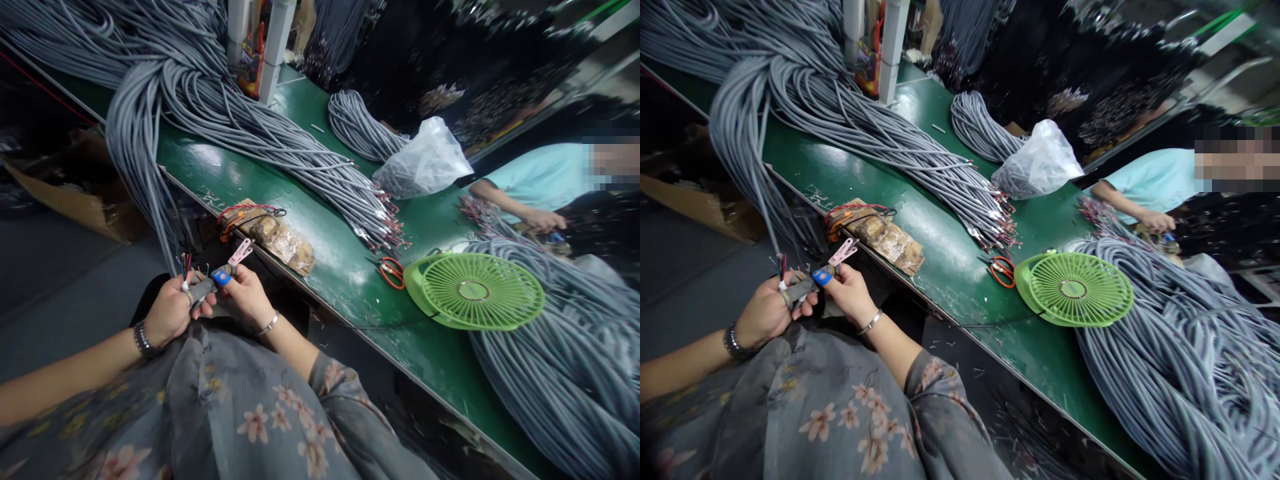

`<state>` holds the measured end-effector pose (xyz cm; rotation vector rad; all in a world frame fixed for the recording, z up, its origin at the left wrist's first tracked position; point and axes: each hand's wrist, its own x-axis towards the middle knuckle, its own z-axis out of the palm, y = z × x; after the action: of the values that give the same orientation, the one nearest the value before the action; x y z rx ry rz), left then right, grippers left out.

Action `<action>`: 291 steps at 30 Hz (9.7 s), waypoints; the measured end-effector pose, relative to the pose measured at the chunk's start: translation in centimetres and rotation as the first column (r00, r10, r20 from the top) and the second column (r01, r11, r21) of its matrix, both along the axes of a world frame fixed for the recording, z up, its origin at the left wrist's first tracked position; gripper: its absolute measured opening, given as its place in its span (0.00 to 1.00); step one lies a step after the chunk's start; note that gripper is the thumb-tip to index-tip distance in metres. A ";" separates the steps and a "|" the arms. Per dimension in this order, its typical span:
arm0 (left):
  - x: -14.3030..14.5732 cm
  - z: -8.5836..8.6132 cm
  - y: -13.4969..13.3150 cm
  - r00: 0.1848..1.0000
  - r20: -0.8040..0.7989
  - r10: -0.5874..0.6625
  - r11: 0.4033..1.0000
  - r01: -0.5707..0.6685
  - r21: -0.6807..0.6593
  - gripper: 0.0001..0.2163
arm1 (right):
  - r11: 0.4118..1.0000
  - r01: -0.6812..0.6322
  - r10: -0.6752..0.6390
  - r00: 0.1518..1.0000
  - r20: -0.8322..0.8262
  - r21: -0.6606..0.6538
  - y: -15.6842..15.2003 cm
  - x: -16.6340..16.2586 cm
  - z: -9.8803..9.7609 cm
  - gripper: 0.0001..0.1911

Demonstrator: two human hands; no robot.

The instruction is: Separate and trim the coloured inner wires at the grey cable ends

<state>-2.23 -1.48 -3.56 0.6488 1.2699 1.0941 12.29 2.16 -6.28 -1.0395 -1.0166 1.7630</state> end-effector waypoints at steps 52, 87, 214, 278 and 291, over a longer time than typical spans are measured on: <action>0.4 1.6 0.5 0.997 -0.038 0.061 0.997 -0.063 -0.051 0.14 | 0.992 0.017 -0.029 0.995 -0.098 -0.122 -0.2 0.1 0.0 0.25; -0.1 3.3 0.8 0.997 0.067 -0.025 0.998 0.029 -0.063 0.17 | 0.949 0.104 -0.175 0.959 -0.225 -0.298 1.6 2.5 0.9 0.25; 1.1 0.1 1.3 0.989 0.036 -0.143 0.988 0.145 -0.053 0.16 | 0.997 0.072 -0.075 0.994 -0.083 -0.036 -0.8 2.2 -0.8 0.28; 0.3 0.5 0.1 0.997 -0.044 -0.062 0.991 0.056 -0.121 0.17 | 0.892 0.287 -0.342 0.933 -0.108 -0.349 1.9 0.1 -0.3 0.14; 0.8 2.9 1.3 0.993 0.051 -0.108 0.991 0.112 -0.076 0.19 | 0.969 0.088 -0.138 0.967 -0.212 -0.231 3.1 1.9 0.5 0.27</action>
<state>-1.47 -0.17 -0.66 0.6229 1.2161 0.9590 14.19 5.21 -5.73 -0.9820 -0.6186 1.8790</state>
